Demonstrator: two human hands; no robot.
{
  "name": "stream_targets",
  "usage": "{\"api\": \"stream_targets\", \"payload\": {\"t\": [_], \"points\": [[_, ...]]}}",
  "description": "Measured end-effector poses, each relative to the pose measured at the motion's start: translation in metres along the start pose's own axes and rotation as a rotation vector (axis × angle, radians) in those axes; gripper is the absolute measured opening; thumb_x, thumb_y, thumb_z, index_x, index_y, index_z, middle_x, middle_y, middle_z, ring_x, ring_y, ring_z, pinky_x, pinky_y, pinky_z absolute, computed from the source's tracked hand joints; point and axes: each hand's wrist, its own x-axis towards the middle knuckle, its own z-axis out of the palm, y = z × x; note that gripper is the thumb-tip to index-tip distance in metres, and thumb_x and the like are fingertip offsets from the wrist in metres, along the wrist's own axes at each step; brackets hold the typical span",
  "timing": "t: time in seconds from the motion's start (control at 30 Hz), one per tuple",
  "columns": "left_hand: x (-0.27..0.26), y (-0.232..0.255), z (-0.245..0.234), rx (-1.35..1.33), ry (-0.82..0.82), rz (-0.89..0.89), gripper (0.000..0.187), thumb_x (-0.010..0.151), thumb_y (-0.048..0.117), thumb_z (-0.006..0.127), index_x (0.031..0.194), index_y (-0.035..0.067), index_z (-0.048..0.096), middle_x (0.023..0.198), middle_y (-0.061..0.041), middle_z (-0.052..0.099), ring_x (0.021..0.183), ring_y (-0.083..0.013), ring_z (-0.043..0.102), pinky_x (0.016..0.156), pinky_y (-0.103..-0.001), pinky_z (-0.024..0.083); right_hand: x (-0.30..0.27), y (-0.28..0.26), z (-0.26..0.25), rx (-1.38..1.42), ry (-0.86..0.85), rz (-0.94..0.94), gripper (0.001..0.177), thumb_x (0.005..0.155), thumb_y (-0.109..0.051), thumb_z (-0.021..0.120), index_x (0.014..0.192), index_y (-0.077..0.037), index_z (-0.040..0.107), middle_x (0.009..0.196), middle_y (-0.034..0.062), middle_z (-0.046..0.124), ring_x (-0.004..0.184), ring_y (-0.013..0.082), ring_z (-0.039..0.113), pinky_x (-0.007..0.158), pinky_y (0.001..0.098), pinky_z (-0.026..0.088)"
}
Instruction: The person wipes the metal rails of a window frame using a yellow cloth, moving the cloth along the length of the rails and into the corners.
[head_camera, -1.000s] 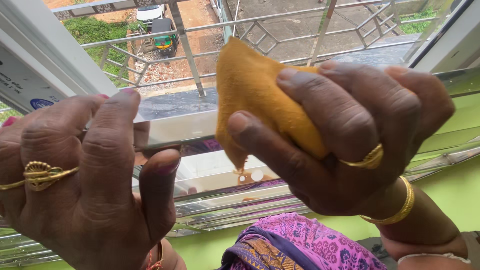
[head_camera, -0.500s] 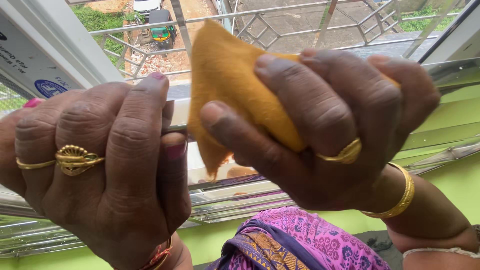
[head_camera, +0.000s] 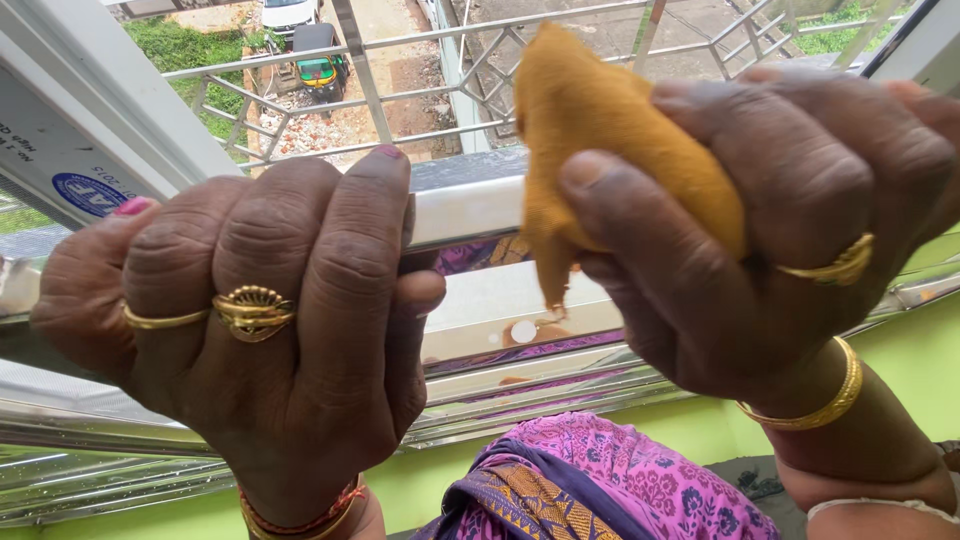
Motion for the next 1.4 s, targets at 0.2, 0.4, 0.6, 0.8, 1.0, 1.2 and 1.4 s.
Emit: {"api": "stream_targets", "payload": {"t": [0.2, 0.4, 0.6, 0.8, 1.0, 1.2, 1.4], "points": [[0.005, 0.029, 0.006, 0.007, -0.041, -0.047, 0.045, 0.118, 0.039, 0.035, 0.135, 0.014, 0.068, 0.125, 0.000, 0.067, 0.116, -0.0188, 0.059, 0.114, -0.046, 0.031, -0.017, 0.011, -0.002, -0.028, -0.025, -0.003, 0.030, 0.104, -0.035, 0.068, 0.129, -0.020, 0.070, 0.120, 0.0131, 0.059, 0.109, 0.0360, 0.054, 0.091, 0.0526, 0.045], [0.022, 0.039, 0.020, 0.027, 0.063, 0.046, 0.034, 0.116, 0.033, 0.048, 0.128, 0.014, 0.073, 0.113, -0.001, 0.069, 0.108, -0.0213, 0.063, 0.105, -0.053, 0.032, -0.026, 0.019, -0.002, 0.018, -0.009, 0.030, 0.023, 0.106, -0.030, 0.070, 0.128, -0.021, 0.070, 0.118, 0.0128, 0.059, 0.108, 0.0362, 0.055, 0.091, 0.0533, 0.046], [0.030, 0.054, 0.018, 0.047, 0.031, -0.010, 0.031, 0.114, 0.032, 0.049, 0.123, 0.013, 0.072, 0.113, -0.002, 0.069, 0.108, -0.0216, 0.063, 0.107, -0.054, 0.032, -0.038, 0.024, -0.004, 0.025, -0.023, 0.110, 0.026, 0.106, -0.032, 0.068, 0.127, -0.016, 0.071, 0.118, 0.0173, 0.057, 0.110, 0.0390, 0.053, 0.095, 0.0559, 0.049], [0.035, 0.056, 0.015, -0.055, -0.017, 0.039, 0.036, 0.115, 0.029, 0.046, 0.130, 0.010, 0.072, 0.117, -0.004, 0.070, 0.109, -0.0228, 0.065, 0.103, -0.051, 0.036, -0.042, 0.033, -0.003, -0.062, 0.013, 0.049, 0.023, 0.107, -0.032, 0.062, 0.124, -0.018, 0.071, 0.117, 0.0136, 0.058, 0.108, 0.0348, 0.054, 0.091, 0.0516, 0.047], [0.034, 0.070, 0.019, -0.061, 0.002, -0.013, 0.043, 0.117, 0.043, 0.043, 0.131, 0.014, 0.070, 0.119, -0.002, 0.068, 0.113, -0.0202, 0.064, 0.110, -0.048, 0.033, -0.062, 0.051, -0.007, 0.062, -0.001, 0.202, 0.028, 0.112, -0.032, 0.055, 0.129, -0.013, 0.067, 0.121, 0.0141, 0.060, 0.109, 0.0336, 0.056, 0.093, 0.0480, 0.048], [0.043, 0.077, 0.029, -0.059, 0.009, 0.065, 0.041, 0.117, 0.042, 0.043, 0.129, 0.016, 0.071, 0.111, 0.002, 0.069, 0.104, -0.0153, 0.064, 0.100, -0.041, 0.035, -0.088, 0.066, -0.008, 0.127, 0.019, 0.275, 0.034, 0.118, -0.032, 0.047, 0.135, -0.008, 0.064, 0.126, 0.0145, 0.061, 0.110, 0.0324, 0.058, 0.095, 0.0444, 0.048], [0.042, 0.080, 0.020, -0.080, -0.061, 0.022, 0.038, 0.121, 0.040, 0.041, 0.126, 0.017, 0.070, 0.108, 0.002, 0.069, 0.103, -0.0146, 0.064, 0.102, -0.041, 0.033, -0.143, 0.101, -0.016, 0.447, 0.094, 0.620, 0.040, 0.124, -0.032, 0.039, 0.141, -0.004, 0.061, 0.130, 0.0150, 0.062, 0.111, 0.0312, 0.060, 0.097, 0.0409, 0.049]]}}
